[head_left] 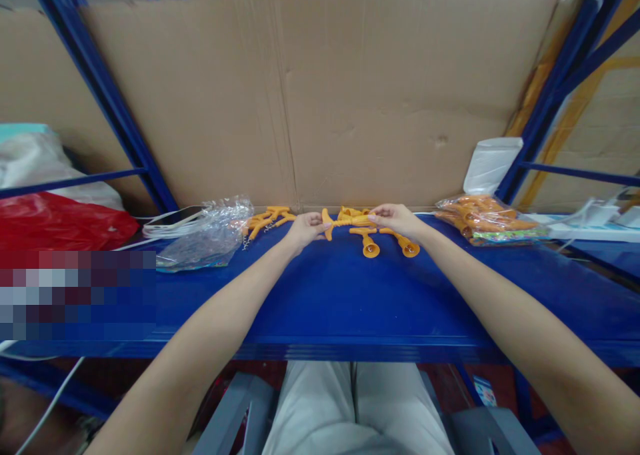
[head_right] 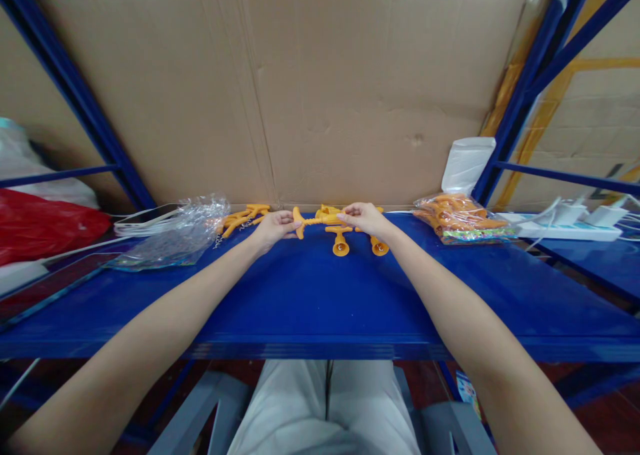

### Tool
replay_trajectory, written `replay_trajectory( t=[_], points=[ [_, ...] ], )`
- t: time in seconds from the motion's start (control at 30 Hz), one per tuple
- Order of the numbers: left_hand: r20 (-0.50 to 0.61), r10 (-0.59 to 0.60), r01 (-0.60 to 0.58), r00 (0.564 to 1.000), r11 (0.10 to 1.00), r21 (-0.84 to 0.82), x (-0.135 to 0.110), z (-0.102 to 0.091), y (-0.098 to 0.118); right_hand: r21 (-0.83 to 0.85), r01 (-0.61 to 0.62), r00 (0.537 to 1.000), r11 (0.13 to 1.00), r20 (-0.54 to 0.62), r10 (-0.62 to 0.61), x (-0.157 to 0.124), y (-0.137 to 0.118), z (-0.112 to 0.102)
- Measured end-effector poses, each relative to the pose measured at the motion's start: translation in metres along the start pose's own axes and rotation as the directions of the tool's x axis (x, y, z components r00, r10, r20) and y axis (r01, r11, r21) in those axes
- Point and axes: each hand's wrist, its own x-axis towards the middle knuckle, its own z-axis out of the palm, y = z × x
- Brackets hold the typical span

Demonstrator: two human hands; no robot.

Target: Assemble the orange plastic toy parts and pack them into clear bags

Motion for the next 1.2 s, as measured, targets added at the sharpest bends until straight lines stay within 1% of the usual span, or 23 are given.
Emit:
replay_trajectory(
  t=[0.13, 0.3, 0.43, 0.57, 0.7, 0.87, 1.07, 1.2],
  points=[
    [0.010, 0.010, -0.010, 1.000, 1.000, -0.009, 0.001, -0.001, -0.001, -0.008, -0.039, 0.998, 0.999, 0.039, 0.039, -0.002, 0.000, 0.000],
    [0.011, 0.003, -0.003, 1.000, 1.000, -0.014, 0.000, -0.001, 0.000, 0.005, -0.094, 0.995, 0.996, 0.033, 0.094, -0.003, -0.006, 0.002],
    [-0.001, 0.004, -0.004, 1.000, 1.000, -0.013, -0.001, 0.000, 0.001, 0.051, -0.148, 0.989, 0.988, 0.038, 0.146, -0.003, -0.009, 0.006],
    [-0.009, 0.005, -0.005, 1.000, 1.000, -0.002, -0.001, 0.002, 0.002, 0.050, -0.167, 0.986, 0.985, 0.031, 0.166, -0.002, -0.008, 0.009],
    [-0.021, -0.004, 0.004, 1.000, 1.000, 0.000, -0.003, 0.003, 0.003, 0.054, -0.191, 0.981, 0.980, 0.030, 0.189, -0.002, -0.010, 0.007],
    [-0.020, 0.022, -0.022, 1.000, 1.000, -0.010, 0.000, 0.001, 0.000, 0.085, -0.172, 0.979, 0.981, 0.125, 0.161, -0.007, -0.016, 0.000],
    [0.000, 0.018, -0.018, 1.000, 1.000, 0.004, 0.003, -0.003, -0.003, 0.089, -0.132, 0.977, 0.987, 0.178, 0.115, -0.010, -0.015, -0.003],
    [-0.021, 0.016, -0.016, 1.000, 1.000, 0.002, 0.000, 0.000, -0.001, 0.090, -0.135, 0.968, 0.987, 0.226, 0.112, -0.008, -0.012, -0.002]
  ],
)
